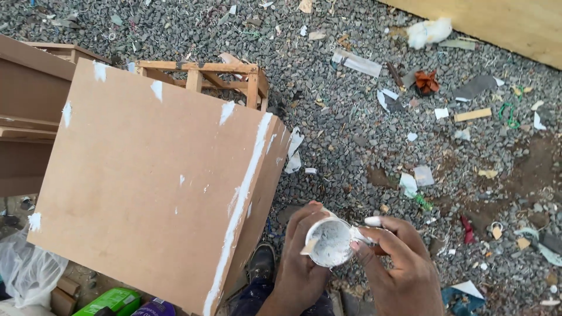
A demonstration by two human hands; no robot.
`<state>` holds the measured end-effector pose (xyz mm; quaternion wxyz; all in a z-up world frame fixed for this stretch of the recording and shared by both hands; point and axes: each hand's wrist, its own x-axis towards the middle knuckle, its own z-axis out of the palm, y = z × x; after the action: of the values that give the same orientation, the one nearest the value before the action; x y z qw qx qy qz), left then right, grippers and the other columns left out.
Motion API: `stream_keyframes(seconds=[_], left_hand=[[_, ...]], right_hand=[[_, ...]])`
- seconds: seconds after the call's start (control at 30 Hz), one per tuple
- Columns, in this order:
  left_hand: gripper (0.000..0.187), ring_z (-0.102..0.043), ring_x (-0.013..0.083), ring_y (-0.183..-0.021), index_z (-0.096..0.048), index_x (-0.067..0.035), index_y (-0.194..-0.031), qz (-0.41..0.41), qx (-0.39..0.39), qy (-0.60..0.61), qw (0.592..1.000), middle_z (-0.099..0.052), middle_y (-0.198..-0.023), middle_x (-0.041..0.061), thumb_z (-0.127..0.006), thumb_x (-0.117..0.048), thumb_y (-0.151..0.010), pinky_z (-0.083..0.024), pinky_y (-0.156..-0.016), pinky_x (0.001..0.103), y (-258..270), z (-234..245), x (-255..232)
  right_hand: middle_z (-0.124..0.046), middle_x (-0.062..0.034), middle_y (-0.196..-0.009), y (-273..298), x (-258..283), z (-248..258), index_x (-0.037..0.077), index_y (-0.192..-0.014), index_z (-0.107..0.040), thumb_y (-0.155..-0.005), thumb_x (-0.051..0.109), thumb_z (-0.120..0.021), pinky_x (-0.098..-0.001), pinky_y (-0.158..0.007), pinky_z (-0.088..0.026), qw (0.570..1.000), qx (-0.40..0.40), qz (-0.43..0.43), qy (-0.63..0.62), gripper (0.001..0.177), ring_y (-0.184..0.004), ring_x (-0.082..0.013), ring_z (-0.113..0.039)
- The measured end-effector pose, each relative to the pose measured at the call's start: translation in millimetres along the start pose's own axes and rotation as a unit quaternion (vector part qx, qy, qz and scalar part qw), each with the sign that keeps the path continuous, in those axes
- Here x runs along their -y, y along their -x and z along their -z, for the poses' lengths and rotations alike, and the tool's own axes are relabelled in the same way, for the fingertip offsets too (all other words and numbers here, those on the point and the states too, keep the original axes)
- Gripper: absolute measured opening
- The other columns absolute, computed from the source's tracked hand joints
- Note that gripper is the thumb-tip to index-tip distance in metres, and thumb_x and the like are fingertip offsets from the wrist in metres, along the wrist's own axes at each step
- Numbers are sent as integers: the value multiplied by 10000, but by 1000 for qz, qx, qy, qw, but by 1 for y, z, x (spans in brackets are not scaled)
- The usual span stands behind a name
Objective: Applying white filler paste to the joints and holes of a wooden cabinet using fingers and a stick
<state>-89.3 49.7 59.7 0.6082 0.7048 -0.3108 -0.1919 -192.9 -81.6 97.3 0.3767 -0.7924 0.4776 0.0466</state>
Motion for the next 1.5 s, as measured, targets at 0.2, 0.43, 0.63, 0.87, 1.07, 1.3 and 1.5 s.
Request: stream_keyframes(seconds=[0.2,0.43,0.63,0.87,1.07,1.3,1.5], left_hand=[[420,-534,422,-1313,-500,-9,-1359,-37,-6,-3,999,-522,-1350,243,-564,-230,-1008,-438,-1159,554,-35,-12,-14],[591,-342,461,-1407,-459,-193,-1473,85,80,-82,990,-435,-1519,148,-539,-254,-891,-324,-1035,685,-70,-20,-17],[549,-414,420,-1305,-525,-128,-1402,81,68,-82,991,-495,-1375,175,-509,-366,-907,-278,-993,625,-146,-24,2],[564,-461,421,-1275,-483,-136,-1419,103,61,-45,992,-496,-1360,179,-518,-285,-876,-360,-899,623,-221,-14,34],[640,-520,388,-1171,-529,-140,-1355,83,47,-102,990,-561,-1287,135,-557,-182,-717,-359,-909,540,-306,33,25],[564,-511,317,-1151,-590,-146,-1315,136,29,-132,981,-597,-1248,121,-748,-199,-776,-397,-888,447,-366,94,47],[527,-598,305,-1131,-586,-55,-1274,106,-22,-106,988,-665,-1209,121,-764,-69,-778,-500,-1000,394,-379,152,91]], right_hand=[[-651,51,-1371,-38,-32,4,311,-1049,-853,-817,498,-680,-482,-1033,-481,990,42,103,87,345,-1311,-198,-586],[-725,-20,-1096,-105,-5,2,195,-1047,-749,-791,186,-672,-336,-1057,-491,872,277,348,204,267,-1193,-246,-621],[-762,19,-1058,-187,38,18,242,-996,-788,-785,231,-683,-336,-969,-520,893,294,284,186,236,-1121,-194,-675],[-817,79,-999,-265,88,20,313,-919,-847,-776,300,-698,-336,-836,-564,905,355,164,166,207,-1012,-117,-756],[-781,24,-1085,-320,128,26,264,-947,-840,-794,309,-722,-396,-898,-528,876,345,287,177,198,-1093,-227,-674],[-491,-120,-1372,-335,252,43,243,-1124,-759,-834,303,-721,-502,-806,-622,958,171,121,197,299,-840,-238,-795],[-821,-128,-806,-359,315,19,17,-913,-759,-1016,214,-571,-328,-587,-595,980,192,-45,-41,291,-642,-216,-728]])
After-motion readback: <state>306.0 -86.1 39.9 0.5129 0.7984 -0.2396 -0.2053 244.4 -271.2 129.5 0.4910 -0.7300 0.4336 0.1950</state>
